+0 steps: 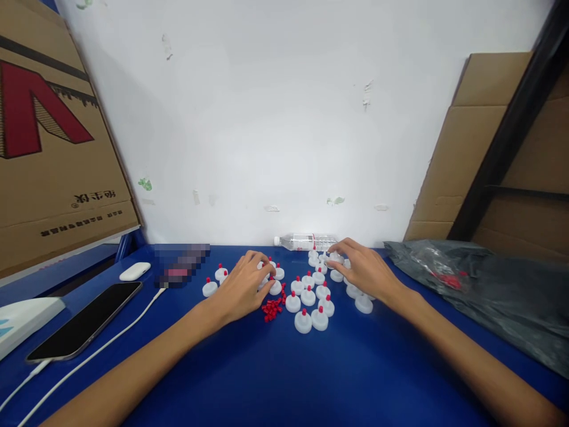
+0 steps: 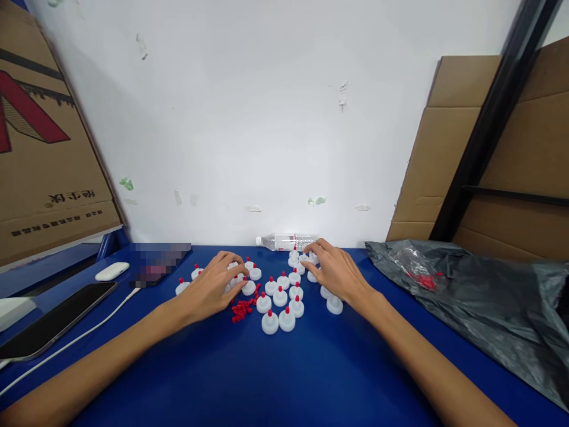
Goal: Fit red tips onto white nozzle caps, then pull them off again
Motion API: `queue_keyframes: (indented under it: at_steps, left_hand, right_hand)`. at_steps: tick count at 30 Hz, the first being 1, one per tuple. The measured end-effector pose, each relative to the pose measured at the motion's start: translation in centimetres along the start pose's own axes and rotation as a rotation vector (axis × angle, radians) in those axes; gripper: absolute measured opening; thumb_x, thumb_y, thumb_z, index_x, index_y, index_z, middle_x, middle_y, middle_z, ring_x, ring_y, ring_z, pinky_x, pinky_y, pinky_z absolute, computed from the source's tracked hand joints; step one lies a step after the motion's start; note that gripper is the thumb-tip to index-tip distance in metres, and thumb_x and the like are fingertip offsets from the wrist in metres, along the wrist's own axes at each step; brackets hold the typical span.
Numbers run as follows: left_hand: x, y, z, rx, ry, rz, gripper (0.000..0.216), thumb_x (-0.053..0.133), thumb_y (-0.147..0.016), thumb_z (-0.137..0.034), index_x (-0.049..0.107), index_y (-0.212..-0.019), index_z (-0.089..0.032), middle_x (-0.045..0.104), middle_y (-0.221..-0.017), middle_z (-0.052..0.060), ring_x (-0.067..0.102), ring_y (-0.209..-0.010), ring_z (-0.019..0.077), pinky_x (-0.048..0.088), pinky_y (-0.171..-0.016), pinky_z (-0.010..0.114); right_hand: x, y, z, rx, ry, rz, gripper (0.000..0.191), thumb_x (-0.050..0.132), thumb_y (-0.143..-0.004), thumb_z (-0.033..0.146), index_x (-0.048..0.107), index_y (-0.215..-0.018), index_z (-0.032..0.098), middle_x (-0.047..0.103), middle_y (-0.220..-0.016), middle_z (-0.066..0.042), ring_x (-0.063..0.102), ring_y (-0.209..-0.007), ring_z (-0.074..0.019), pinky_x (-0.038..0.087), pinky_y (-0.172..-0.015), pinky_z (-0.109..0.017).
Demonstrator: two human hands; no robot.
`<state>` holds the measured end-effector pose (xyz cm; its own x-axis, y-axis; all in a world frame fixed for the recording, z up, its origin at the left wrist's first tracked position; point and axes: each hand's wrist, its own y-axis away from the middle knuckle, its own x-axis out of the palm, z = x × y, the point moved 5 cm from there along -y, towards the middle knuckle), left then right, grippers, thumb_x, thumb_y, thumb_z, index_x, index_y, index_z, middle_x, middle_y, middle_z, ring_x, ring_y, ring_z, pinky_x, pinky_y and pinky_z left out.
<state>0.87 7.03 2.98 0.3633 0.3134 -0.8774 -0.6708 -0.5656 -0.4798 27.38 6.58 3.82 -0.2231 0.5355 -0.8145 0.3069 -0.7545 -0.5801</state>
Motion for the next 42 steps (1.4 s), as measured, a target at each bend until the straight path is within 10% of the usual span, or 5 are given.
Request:
queue_keyframes:
  at_steps: [13,26,42]
  left_hand:
    - [-1.6,-0.1,0.0,0.029,0.040,-0.006,0.019,0.052,-0.096,-0.025,0.065,-0.110,-0.022,0.060,-0.111,0.009,0.052,-0.103,0.0255,0.048,-0.086,0.040]
    - [-0.7,1.0,0.7,-0.011,0.038,0.449,0.013,0.061,-0.078,-0.013,0.068,-0.078,-0.023,0.067,-0.080,0.002,0.062,-0.078,0.0197,0.043,-0.067,0.027]
    - [-1.7,1.5,0.8,-0.085,-0.038,0.522,0.020,0.064,-0.077,-0.018,0.071,-0.094,-0.026,0.072,-0.088,0.001,0.066,-0.079,0.0204,0.041,-0.062,0.026]
  right_hand:
    - [-0.4,0.0,1.4,-0.024,-0.022,-0.018,0.033,0.035,-0.104,0.032,0.056,-0.127,0.022,0.061,-0.121,-0.008,0.067,-0.074,-0.0194,0.055,-0.063,-0.034]
    - [-0.7,0.2,2.4,-0.163,-0.224,-0.047,0.040,0.051,-0.099,0.030,0.044,-0.139,0.028,0.062,-0.123,-0.009,0.064,-0.107,-0.0258,0.058,-0.083,-0.042]
    - [-0.8,0.3,3.5,-0.268,-0.133,-0.064,0.040,0.058,-0.097,0.031,0.049,-0.135,0.025,0.067,-0.119,-0.009,0.063,-0.109,-0.0267,0.053,-0.090,-0.045]
